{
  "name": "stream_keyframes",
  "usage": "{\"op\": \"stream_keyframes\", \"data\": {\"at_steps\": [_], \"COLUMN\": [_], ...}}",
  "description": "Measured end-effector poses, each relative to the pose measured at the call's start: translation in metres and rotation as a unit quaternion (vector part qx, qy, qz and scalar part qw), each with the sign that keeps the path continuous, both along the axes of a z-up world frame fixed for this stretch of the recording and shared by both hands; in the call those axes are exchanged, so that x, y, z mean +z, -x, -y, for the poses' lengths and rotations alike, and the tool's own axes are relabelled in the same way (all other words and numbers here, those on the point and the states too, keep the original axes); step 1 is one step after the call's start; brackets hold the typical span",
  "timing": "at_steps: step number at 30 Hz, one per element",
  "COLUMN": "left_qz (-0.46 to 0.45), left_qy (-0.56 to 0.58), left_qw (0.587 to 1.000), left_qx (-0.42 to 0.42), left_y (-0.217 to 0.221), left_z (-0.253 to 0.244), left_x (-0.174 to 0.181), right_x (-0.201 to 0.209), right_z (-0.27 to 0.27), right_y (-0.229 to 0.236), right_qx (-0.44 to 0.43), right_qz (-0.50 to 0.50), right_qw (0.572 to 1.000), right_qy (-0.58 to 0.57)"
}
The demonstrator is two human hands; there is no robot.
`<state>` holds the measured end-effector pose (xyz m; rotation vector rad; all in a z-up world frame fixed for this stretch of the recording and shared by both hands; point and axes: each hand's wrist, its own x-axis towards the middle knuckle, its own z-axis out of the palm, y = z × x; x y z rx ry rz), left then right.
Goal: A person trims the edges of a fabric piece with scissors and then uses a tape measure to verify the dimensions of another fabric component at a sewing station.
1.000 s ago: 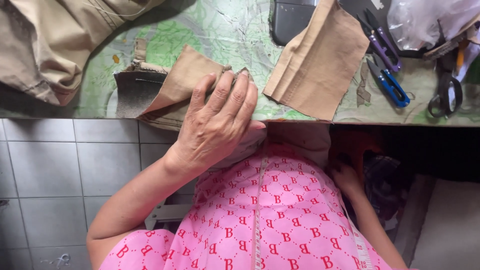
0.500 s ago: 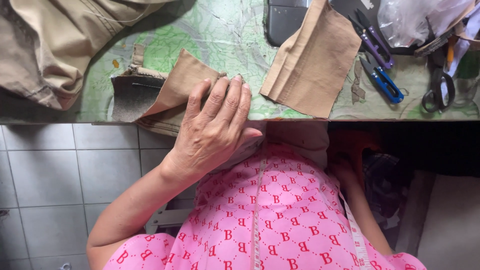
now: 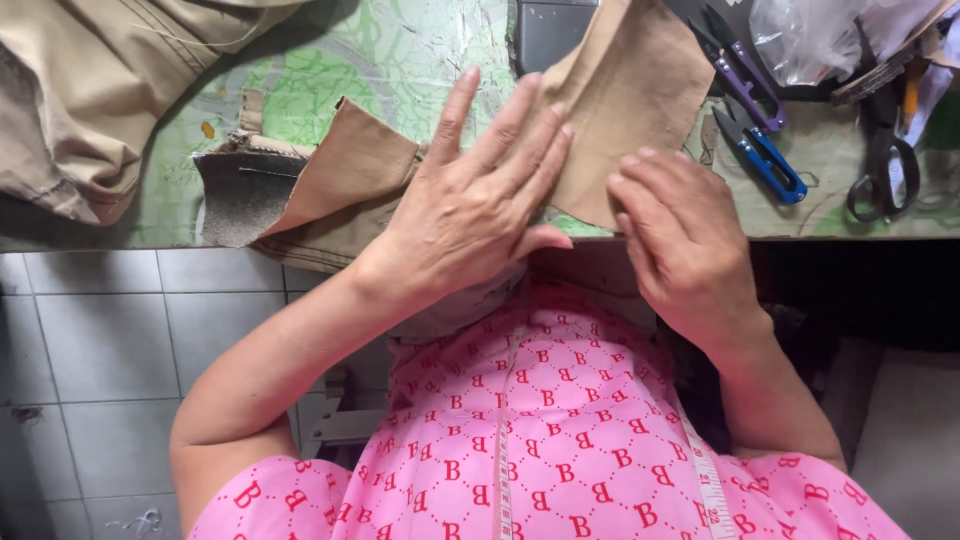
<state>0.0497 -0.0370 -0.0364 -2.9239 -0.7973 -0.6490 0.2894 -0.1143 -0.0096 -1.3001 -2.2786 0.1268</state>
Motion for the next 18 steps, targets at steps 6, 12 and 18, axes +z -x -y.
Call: {"op": "stream_keyframes", "data": {"at_steps": [6,12,18], "left_qz": [0.0,-0.008,-0.003], "left_qy": [-0.028,-0.016,0.043], "left_qw": [0.999,1.0,0.999], "left_qx": [0.024,0.013,-0.016], "left_y": [0.001,0.004,0.012], "left_z": [-0.001,-0.004,-0.003], "left_x": [-0.001,0.001,0.015], "right_x": [-0.012,-0.017,0.016], "right_z": [-0.001,0.001,0.036], "right_y": [-0.014,-0.02,-0.016], "right_qx": [0.012,0.012,-0.095], "right_qz": [0.02,0.009,-0.167], "right_qw": [1.0,1.0,0.974], "right_qy": [0.003,0.027,0.118]}}
